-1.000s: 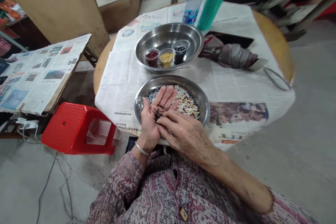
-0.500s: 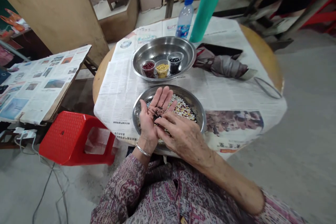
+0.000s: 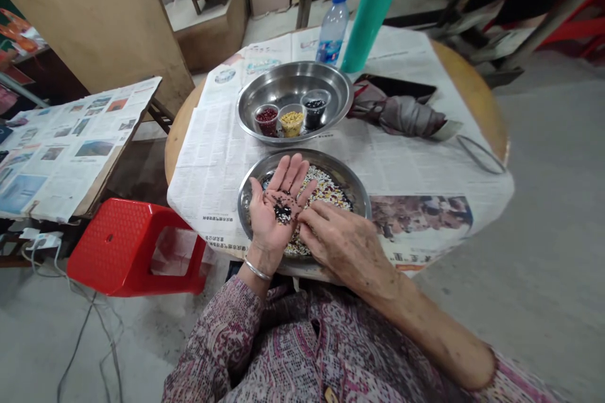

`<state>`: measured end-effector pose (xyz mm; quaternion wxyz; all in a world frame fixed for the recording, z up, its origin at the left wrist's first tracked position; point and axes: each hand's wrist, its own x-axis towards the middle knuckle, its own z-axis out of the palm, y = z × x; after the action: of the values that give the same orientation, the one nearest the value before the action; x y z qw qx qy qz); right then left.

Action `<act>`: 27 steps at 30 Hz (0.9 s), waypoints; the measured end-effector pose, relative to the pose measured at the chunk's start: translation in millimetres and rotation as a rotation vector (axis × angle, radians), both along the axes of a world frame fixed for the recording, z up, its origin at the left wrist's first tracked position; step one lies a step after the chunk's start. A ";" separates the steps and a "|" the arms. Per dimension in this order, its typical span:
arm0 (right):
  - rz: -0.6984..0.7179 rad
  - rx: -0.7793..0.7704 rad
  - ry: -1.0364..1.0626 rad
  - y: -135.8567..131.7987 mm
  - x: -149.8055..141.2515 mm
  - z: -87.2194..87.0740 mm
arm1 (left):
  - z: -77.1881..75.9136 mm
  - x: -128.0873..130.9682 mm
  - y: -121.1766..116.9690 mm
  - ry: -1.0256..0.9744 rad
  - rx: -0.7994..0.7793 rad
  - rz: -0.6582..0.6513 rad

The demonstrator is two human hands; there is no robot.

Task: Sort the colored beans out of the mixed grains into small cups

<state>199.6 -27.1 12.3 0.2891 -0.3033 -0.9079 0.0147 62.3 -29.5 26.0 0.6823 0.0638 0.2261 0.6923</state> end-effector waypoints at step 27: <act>0.050 -0.064 -0.028 5.2 -9.3 6.6 | -6.6 2.5 -0.4 0.011 0.003 -0.013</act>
<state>190.3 -21.9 18.9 0.2661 -0.2895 -0.9183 0.0466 64.8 -29.9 19.4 0.6854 0.0698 0.2283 0.6879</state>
